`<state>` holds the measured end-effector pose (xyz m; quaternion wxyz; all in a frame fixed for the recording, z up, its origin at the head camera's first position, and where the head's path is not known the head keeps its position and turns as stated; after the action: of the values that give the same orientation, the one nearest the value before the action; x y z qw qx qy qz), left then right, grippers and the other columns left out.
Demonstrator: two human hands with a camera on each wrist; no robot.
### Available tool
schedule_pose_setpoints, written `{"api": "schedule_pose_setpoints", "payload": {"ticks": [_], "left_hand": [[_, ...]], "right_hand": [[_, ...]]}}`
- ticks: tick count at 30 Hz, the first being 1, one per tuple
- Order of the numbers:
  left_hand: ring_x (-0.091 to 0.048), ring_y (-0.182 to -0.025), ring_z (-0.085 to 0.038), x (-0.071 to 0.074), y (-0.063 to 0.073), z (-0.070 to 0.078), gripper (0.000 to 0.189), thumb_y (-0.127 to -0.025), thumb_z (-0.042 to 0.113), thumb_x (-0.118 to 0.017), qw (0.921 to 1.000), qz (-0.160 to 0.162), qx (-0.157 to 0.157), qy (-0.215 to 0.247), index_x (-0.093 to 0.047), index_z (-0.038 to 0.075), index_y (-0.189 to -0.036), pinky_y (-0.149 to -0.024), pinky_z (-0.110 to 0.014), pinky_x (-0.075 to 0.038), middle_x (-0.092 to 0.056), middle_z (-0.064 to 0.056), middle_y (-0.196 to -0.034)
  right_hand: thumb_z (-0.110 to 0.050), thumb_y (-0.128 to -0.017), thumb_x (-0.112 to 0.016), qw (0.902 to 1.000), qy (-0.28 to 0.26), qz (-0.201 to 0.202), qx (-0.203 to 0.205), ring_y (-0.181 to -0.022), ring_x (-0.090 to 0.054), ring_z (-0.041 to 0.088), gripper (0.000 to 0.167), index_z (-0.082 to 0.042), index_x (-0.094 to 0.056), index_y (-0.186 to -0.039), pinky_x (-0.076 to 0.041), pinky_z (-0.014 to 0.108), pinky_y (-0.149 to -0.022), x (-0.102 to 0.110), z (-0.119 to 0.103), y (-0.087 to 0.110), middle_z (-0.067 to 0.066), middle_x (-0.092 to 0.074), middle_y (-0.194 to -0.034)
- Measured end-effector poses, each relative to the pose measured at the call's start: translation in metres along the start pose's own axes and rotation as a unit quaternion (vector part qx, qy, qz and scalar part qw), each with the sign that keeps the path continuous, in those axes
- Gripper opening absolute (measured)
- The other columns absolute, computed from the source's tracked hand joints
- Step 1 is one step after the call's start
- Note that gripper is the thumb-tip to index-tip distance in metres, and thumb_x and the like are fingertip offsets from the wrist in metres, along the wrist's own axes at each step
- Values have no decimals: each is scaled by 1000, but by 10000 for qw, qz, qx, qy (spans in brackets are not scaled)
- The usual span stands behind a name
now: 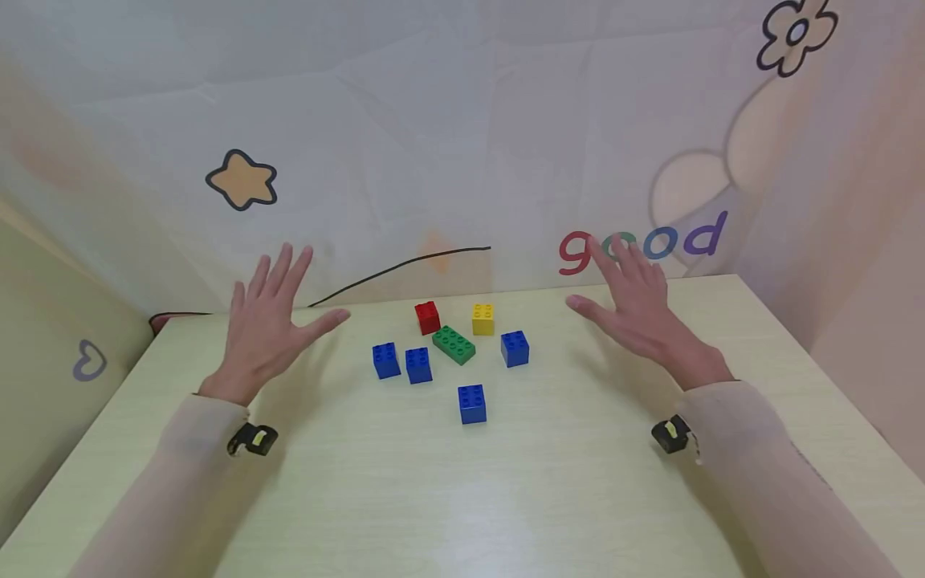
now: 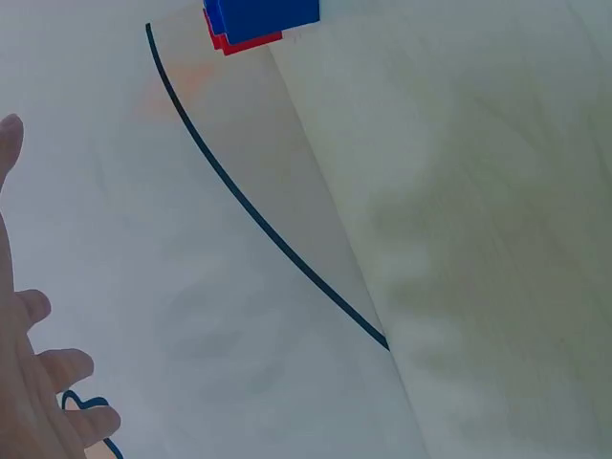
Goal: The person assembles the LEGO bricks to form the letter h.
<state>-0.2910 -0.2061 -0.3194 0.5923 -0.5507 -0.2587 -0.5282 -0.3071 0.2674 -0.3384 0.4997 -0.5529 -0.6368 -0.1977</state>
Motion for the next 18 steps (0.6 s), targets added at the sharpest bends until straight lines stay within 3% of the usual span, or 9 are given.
{"api": "schedule_pose_setpoints", "payload": {"ticks": [6, 11, 18], "left_hand": [[-11, -161, -43, 2, 0, 10, 106, -91, 80, -57, 9994, 125, -221, 229, -18, 23, -172, -122, -75, -6, -13, -11, -177], [-18, -160, -40, 4, 0, 21, 109, -91, 72, -66, 9976, 156, -289, 603, -14, 21, -172, -124, -69, -19, -14, -10, -177], [-26, -158, -35, 6, 2, 35, 110, -88, 60, -78, 9928, 334, -411, 1077, -19, 18, -171, -119, -66, -35, -20, -8, -176]], "right_hand": [[-48, -104, -61, 9976, -657, -163, -169, -160, 4, 46, 92, -17, -8, -172, 1, 79, -119, 1, -8, -1, 22, -1, -176], [-47, -104, -63, 9928, -1111, -257, -352, -161, 1, 43, 92, -22, -5, -173, -5, 83, -116, 1, -13, -2, 13, -2, -178], [-50, -102, -67, 9859, -1396, -571, -718, -160, -7, 48, 96, -30, -4, -173, -15, 85, -113, -4, -15, -4, 11, -2, -178]]}}
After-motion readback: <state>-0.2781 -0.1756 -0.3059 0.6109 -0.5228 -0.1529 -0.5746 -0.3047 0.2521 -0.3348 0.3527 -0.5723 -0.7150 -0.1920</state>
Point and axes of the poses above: each hand's wrist, its own y-axis away from the middle knuckle, its own x-axis out of the back of the hand, z = x × y, the point moved 5 cm from there along -y, towards the middle knuckle
